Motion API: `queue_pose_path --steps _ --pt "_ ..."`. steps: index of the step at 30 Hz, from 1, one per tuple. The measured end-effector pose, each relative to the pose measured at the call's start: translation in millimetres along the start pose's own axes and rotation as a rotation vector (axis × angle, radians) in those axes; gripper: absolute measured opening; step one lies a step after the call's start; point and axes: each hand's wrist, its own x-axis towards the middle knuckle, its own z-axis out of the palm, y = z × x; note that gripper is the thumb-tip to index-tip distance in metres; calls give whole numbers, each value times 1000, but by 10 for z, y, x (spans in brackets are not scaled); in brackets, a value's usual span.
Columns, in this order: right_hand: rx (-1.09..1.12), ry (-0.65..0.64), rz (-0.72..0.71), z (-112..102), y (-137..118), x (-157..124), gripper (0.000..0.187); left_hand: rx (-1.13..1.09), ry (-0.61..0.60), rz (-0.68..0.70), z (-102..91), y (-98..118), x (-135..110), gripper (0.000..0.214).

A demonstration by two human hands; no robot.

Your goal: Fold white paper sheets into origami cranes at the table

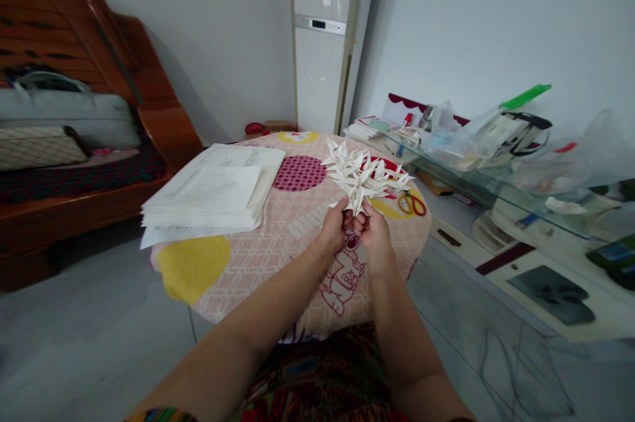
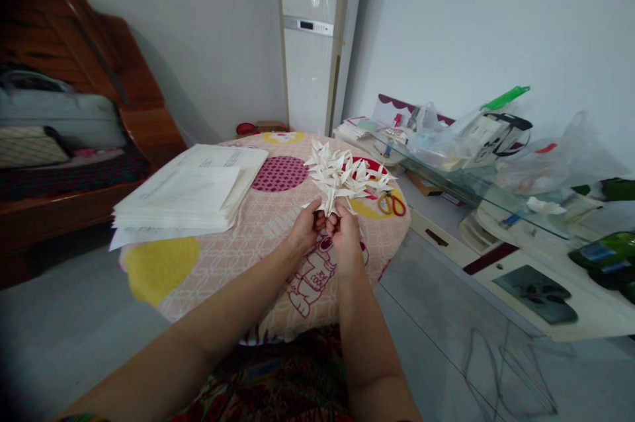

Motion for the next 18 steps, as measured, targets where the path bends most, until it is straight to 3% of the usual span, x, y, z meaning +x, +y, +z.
queue_pose_path --steps 18 --pt "57 42 -34 3 45 20 26 -44 5 65 10 -48 5 31"
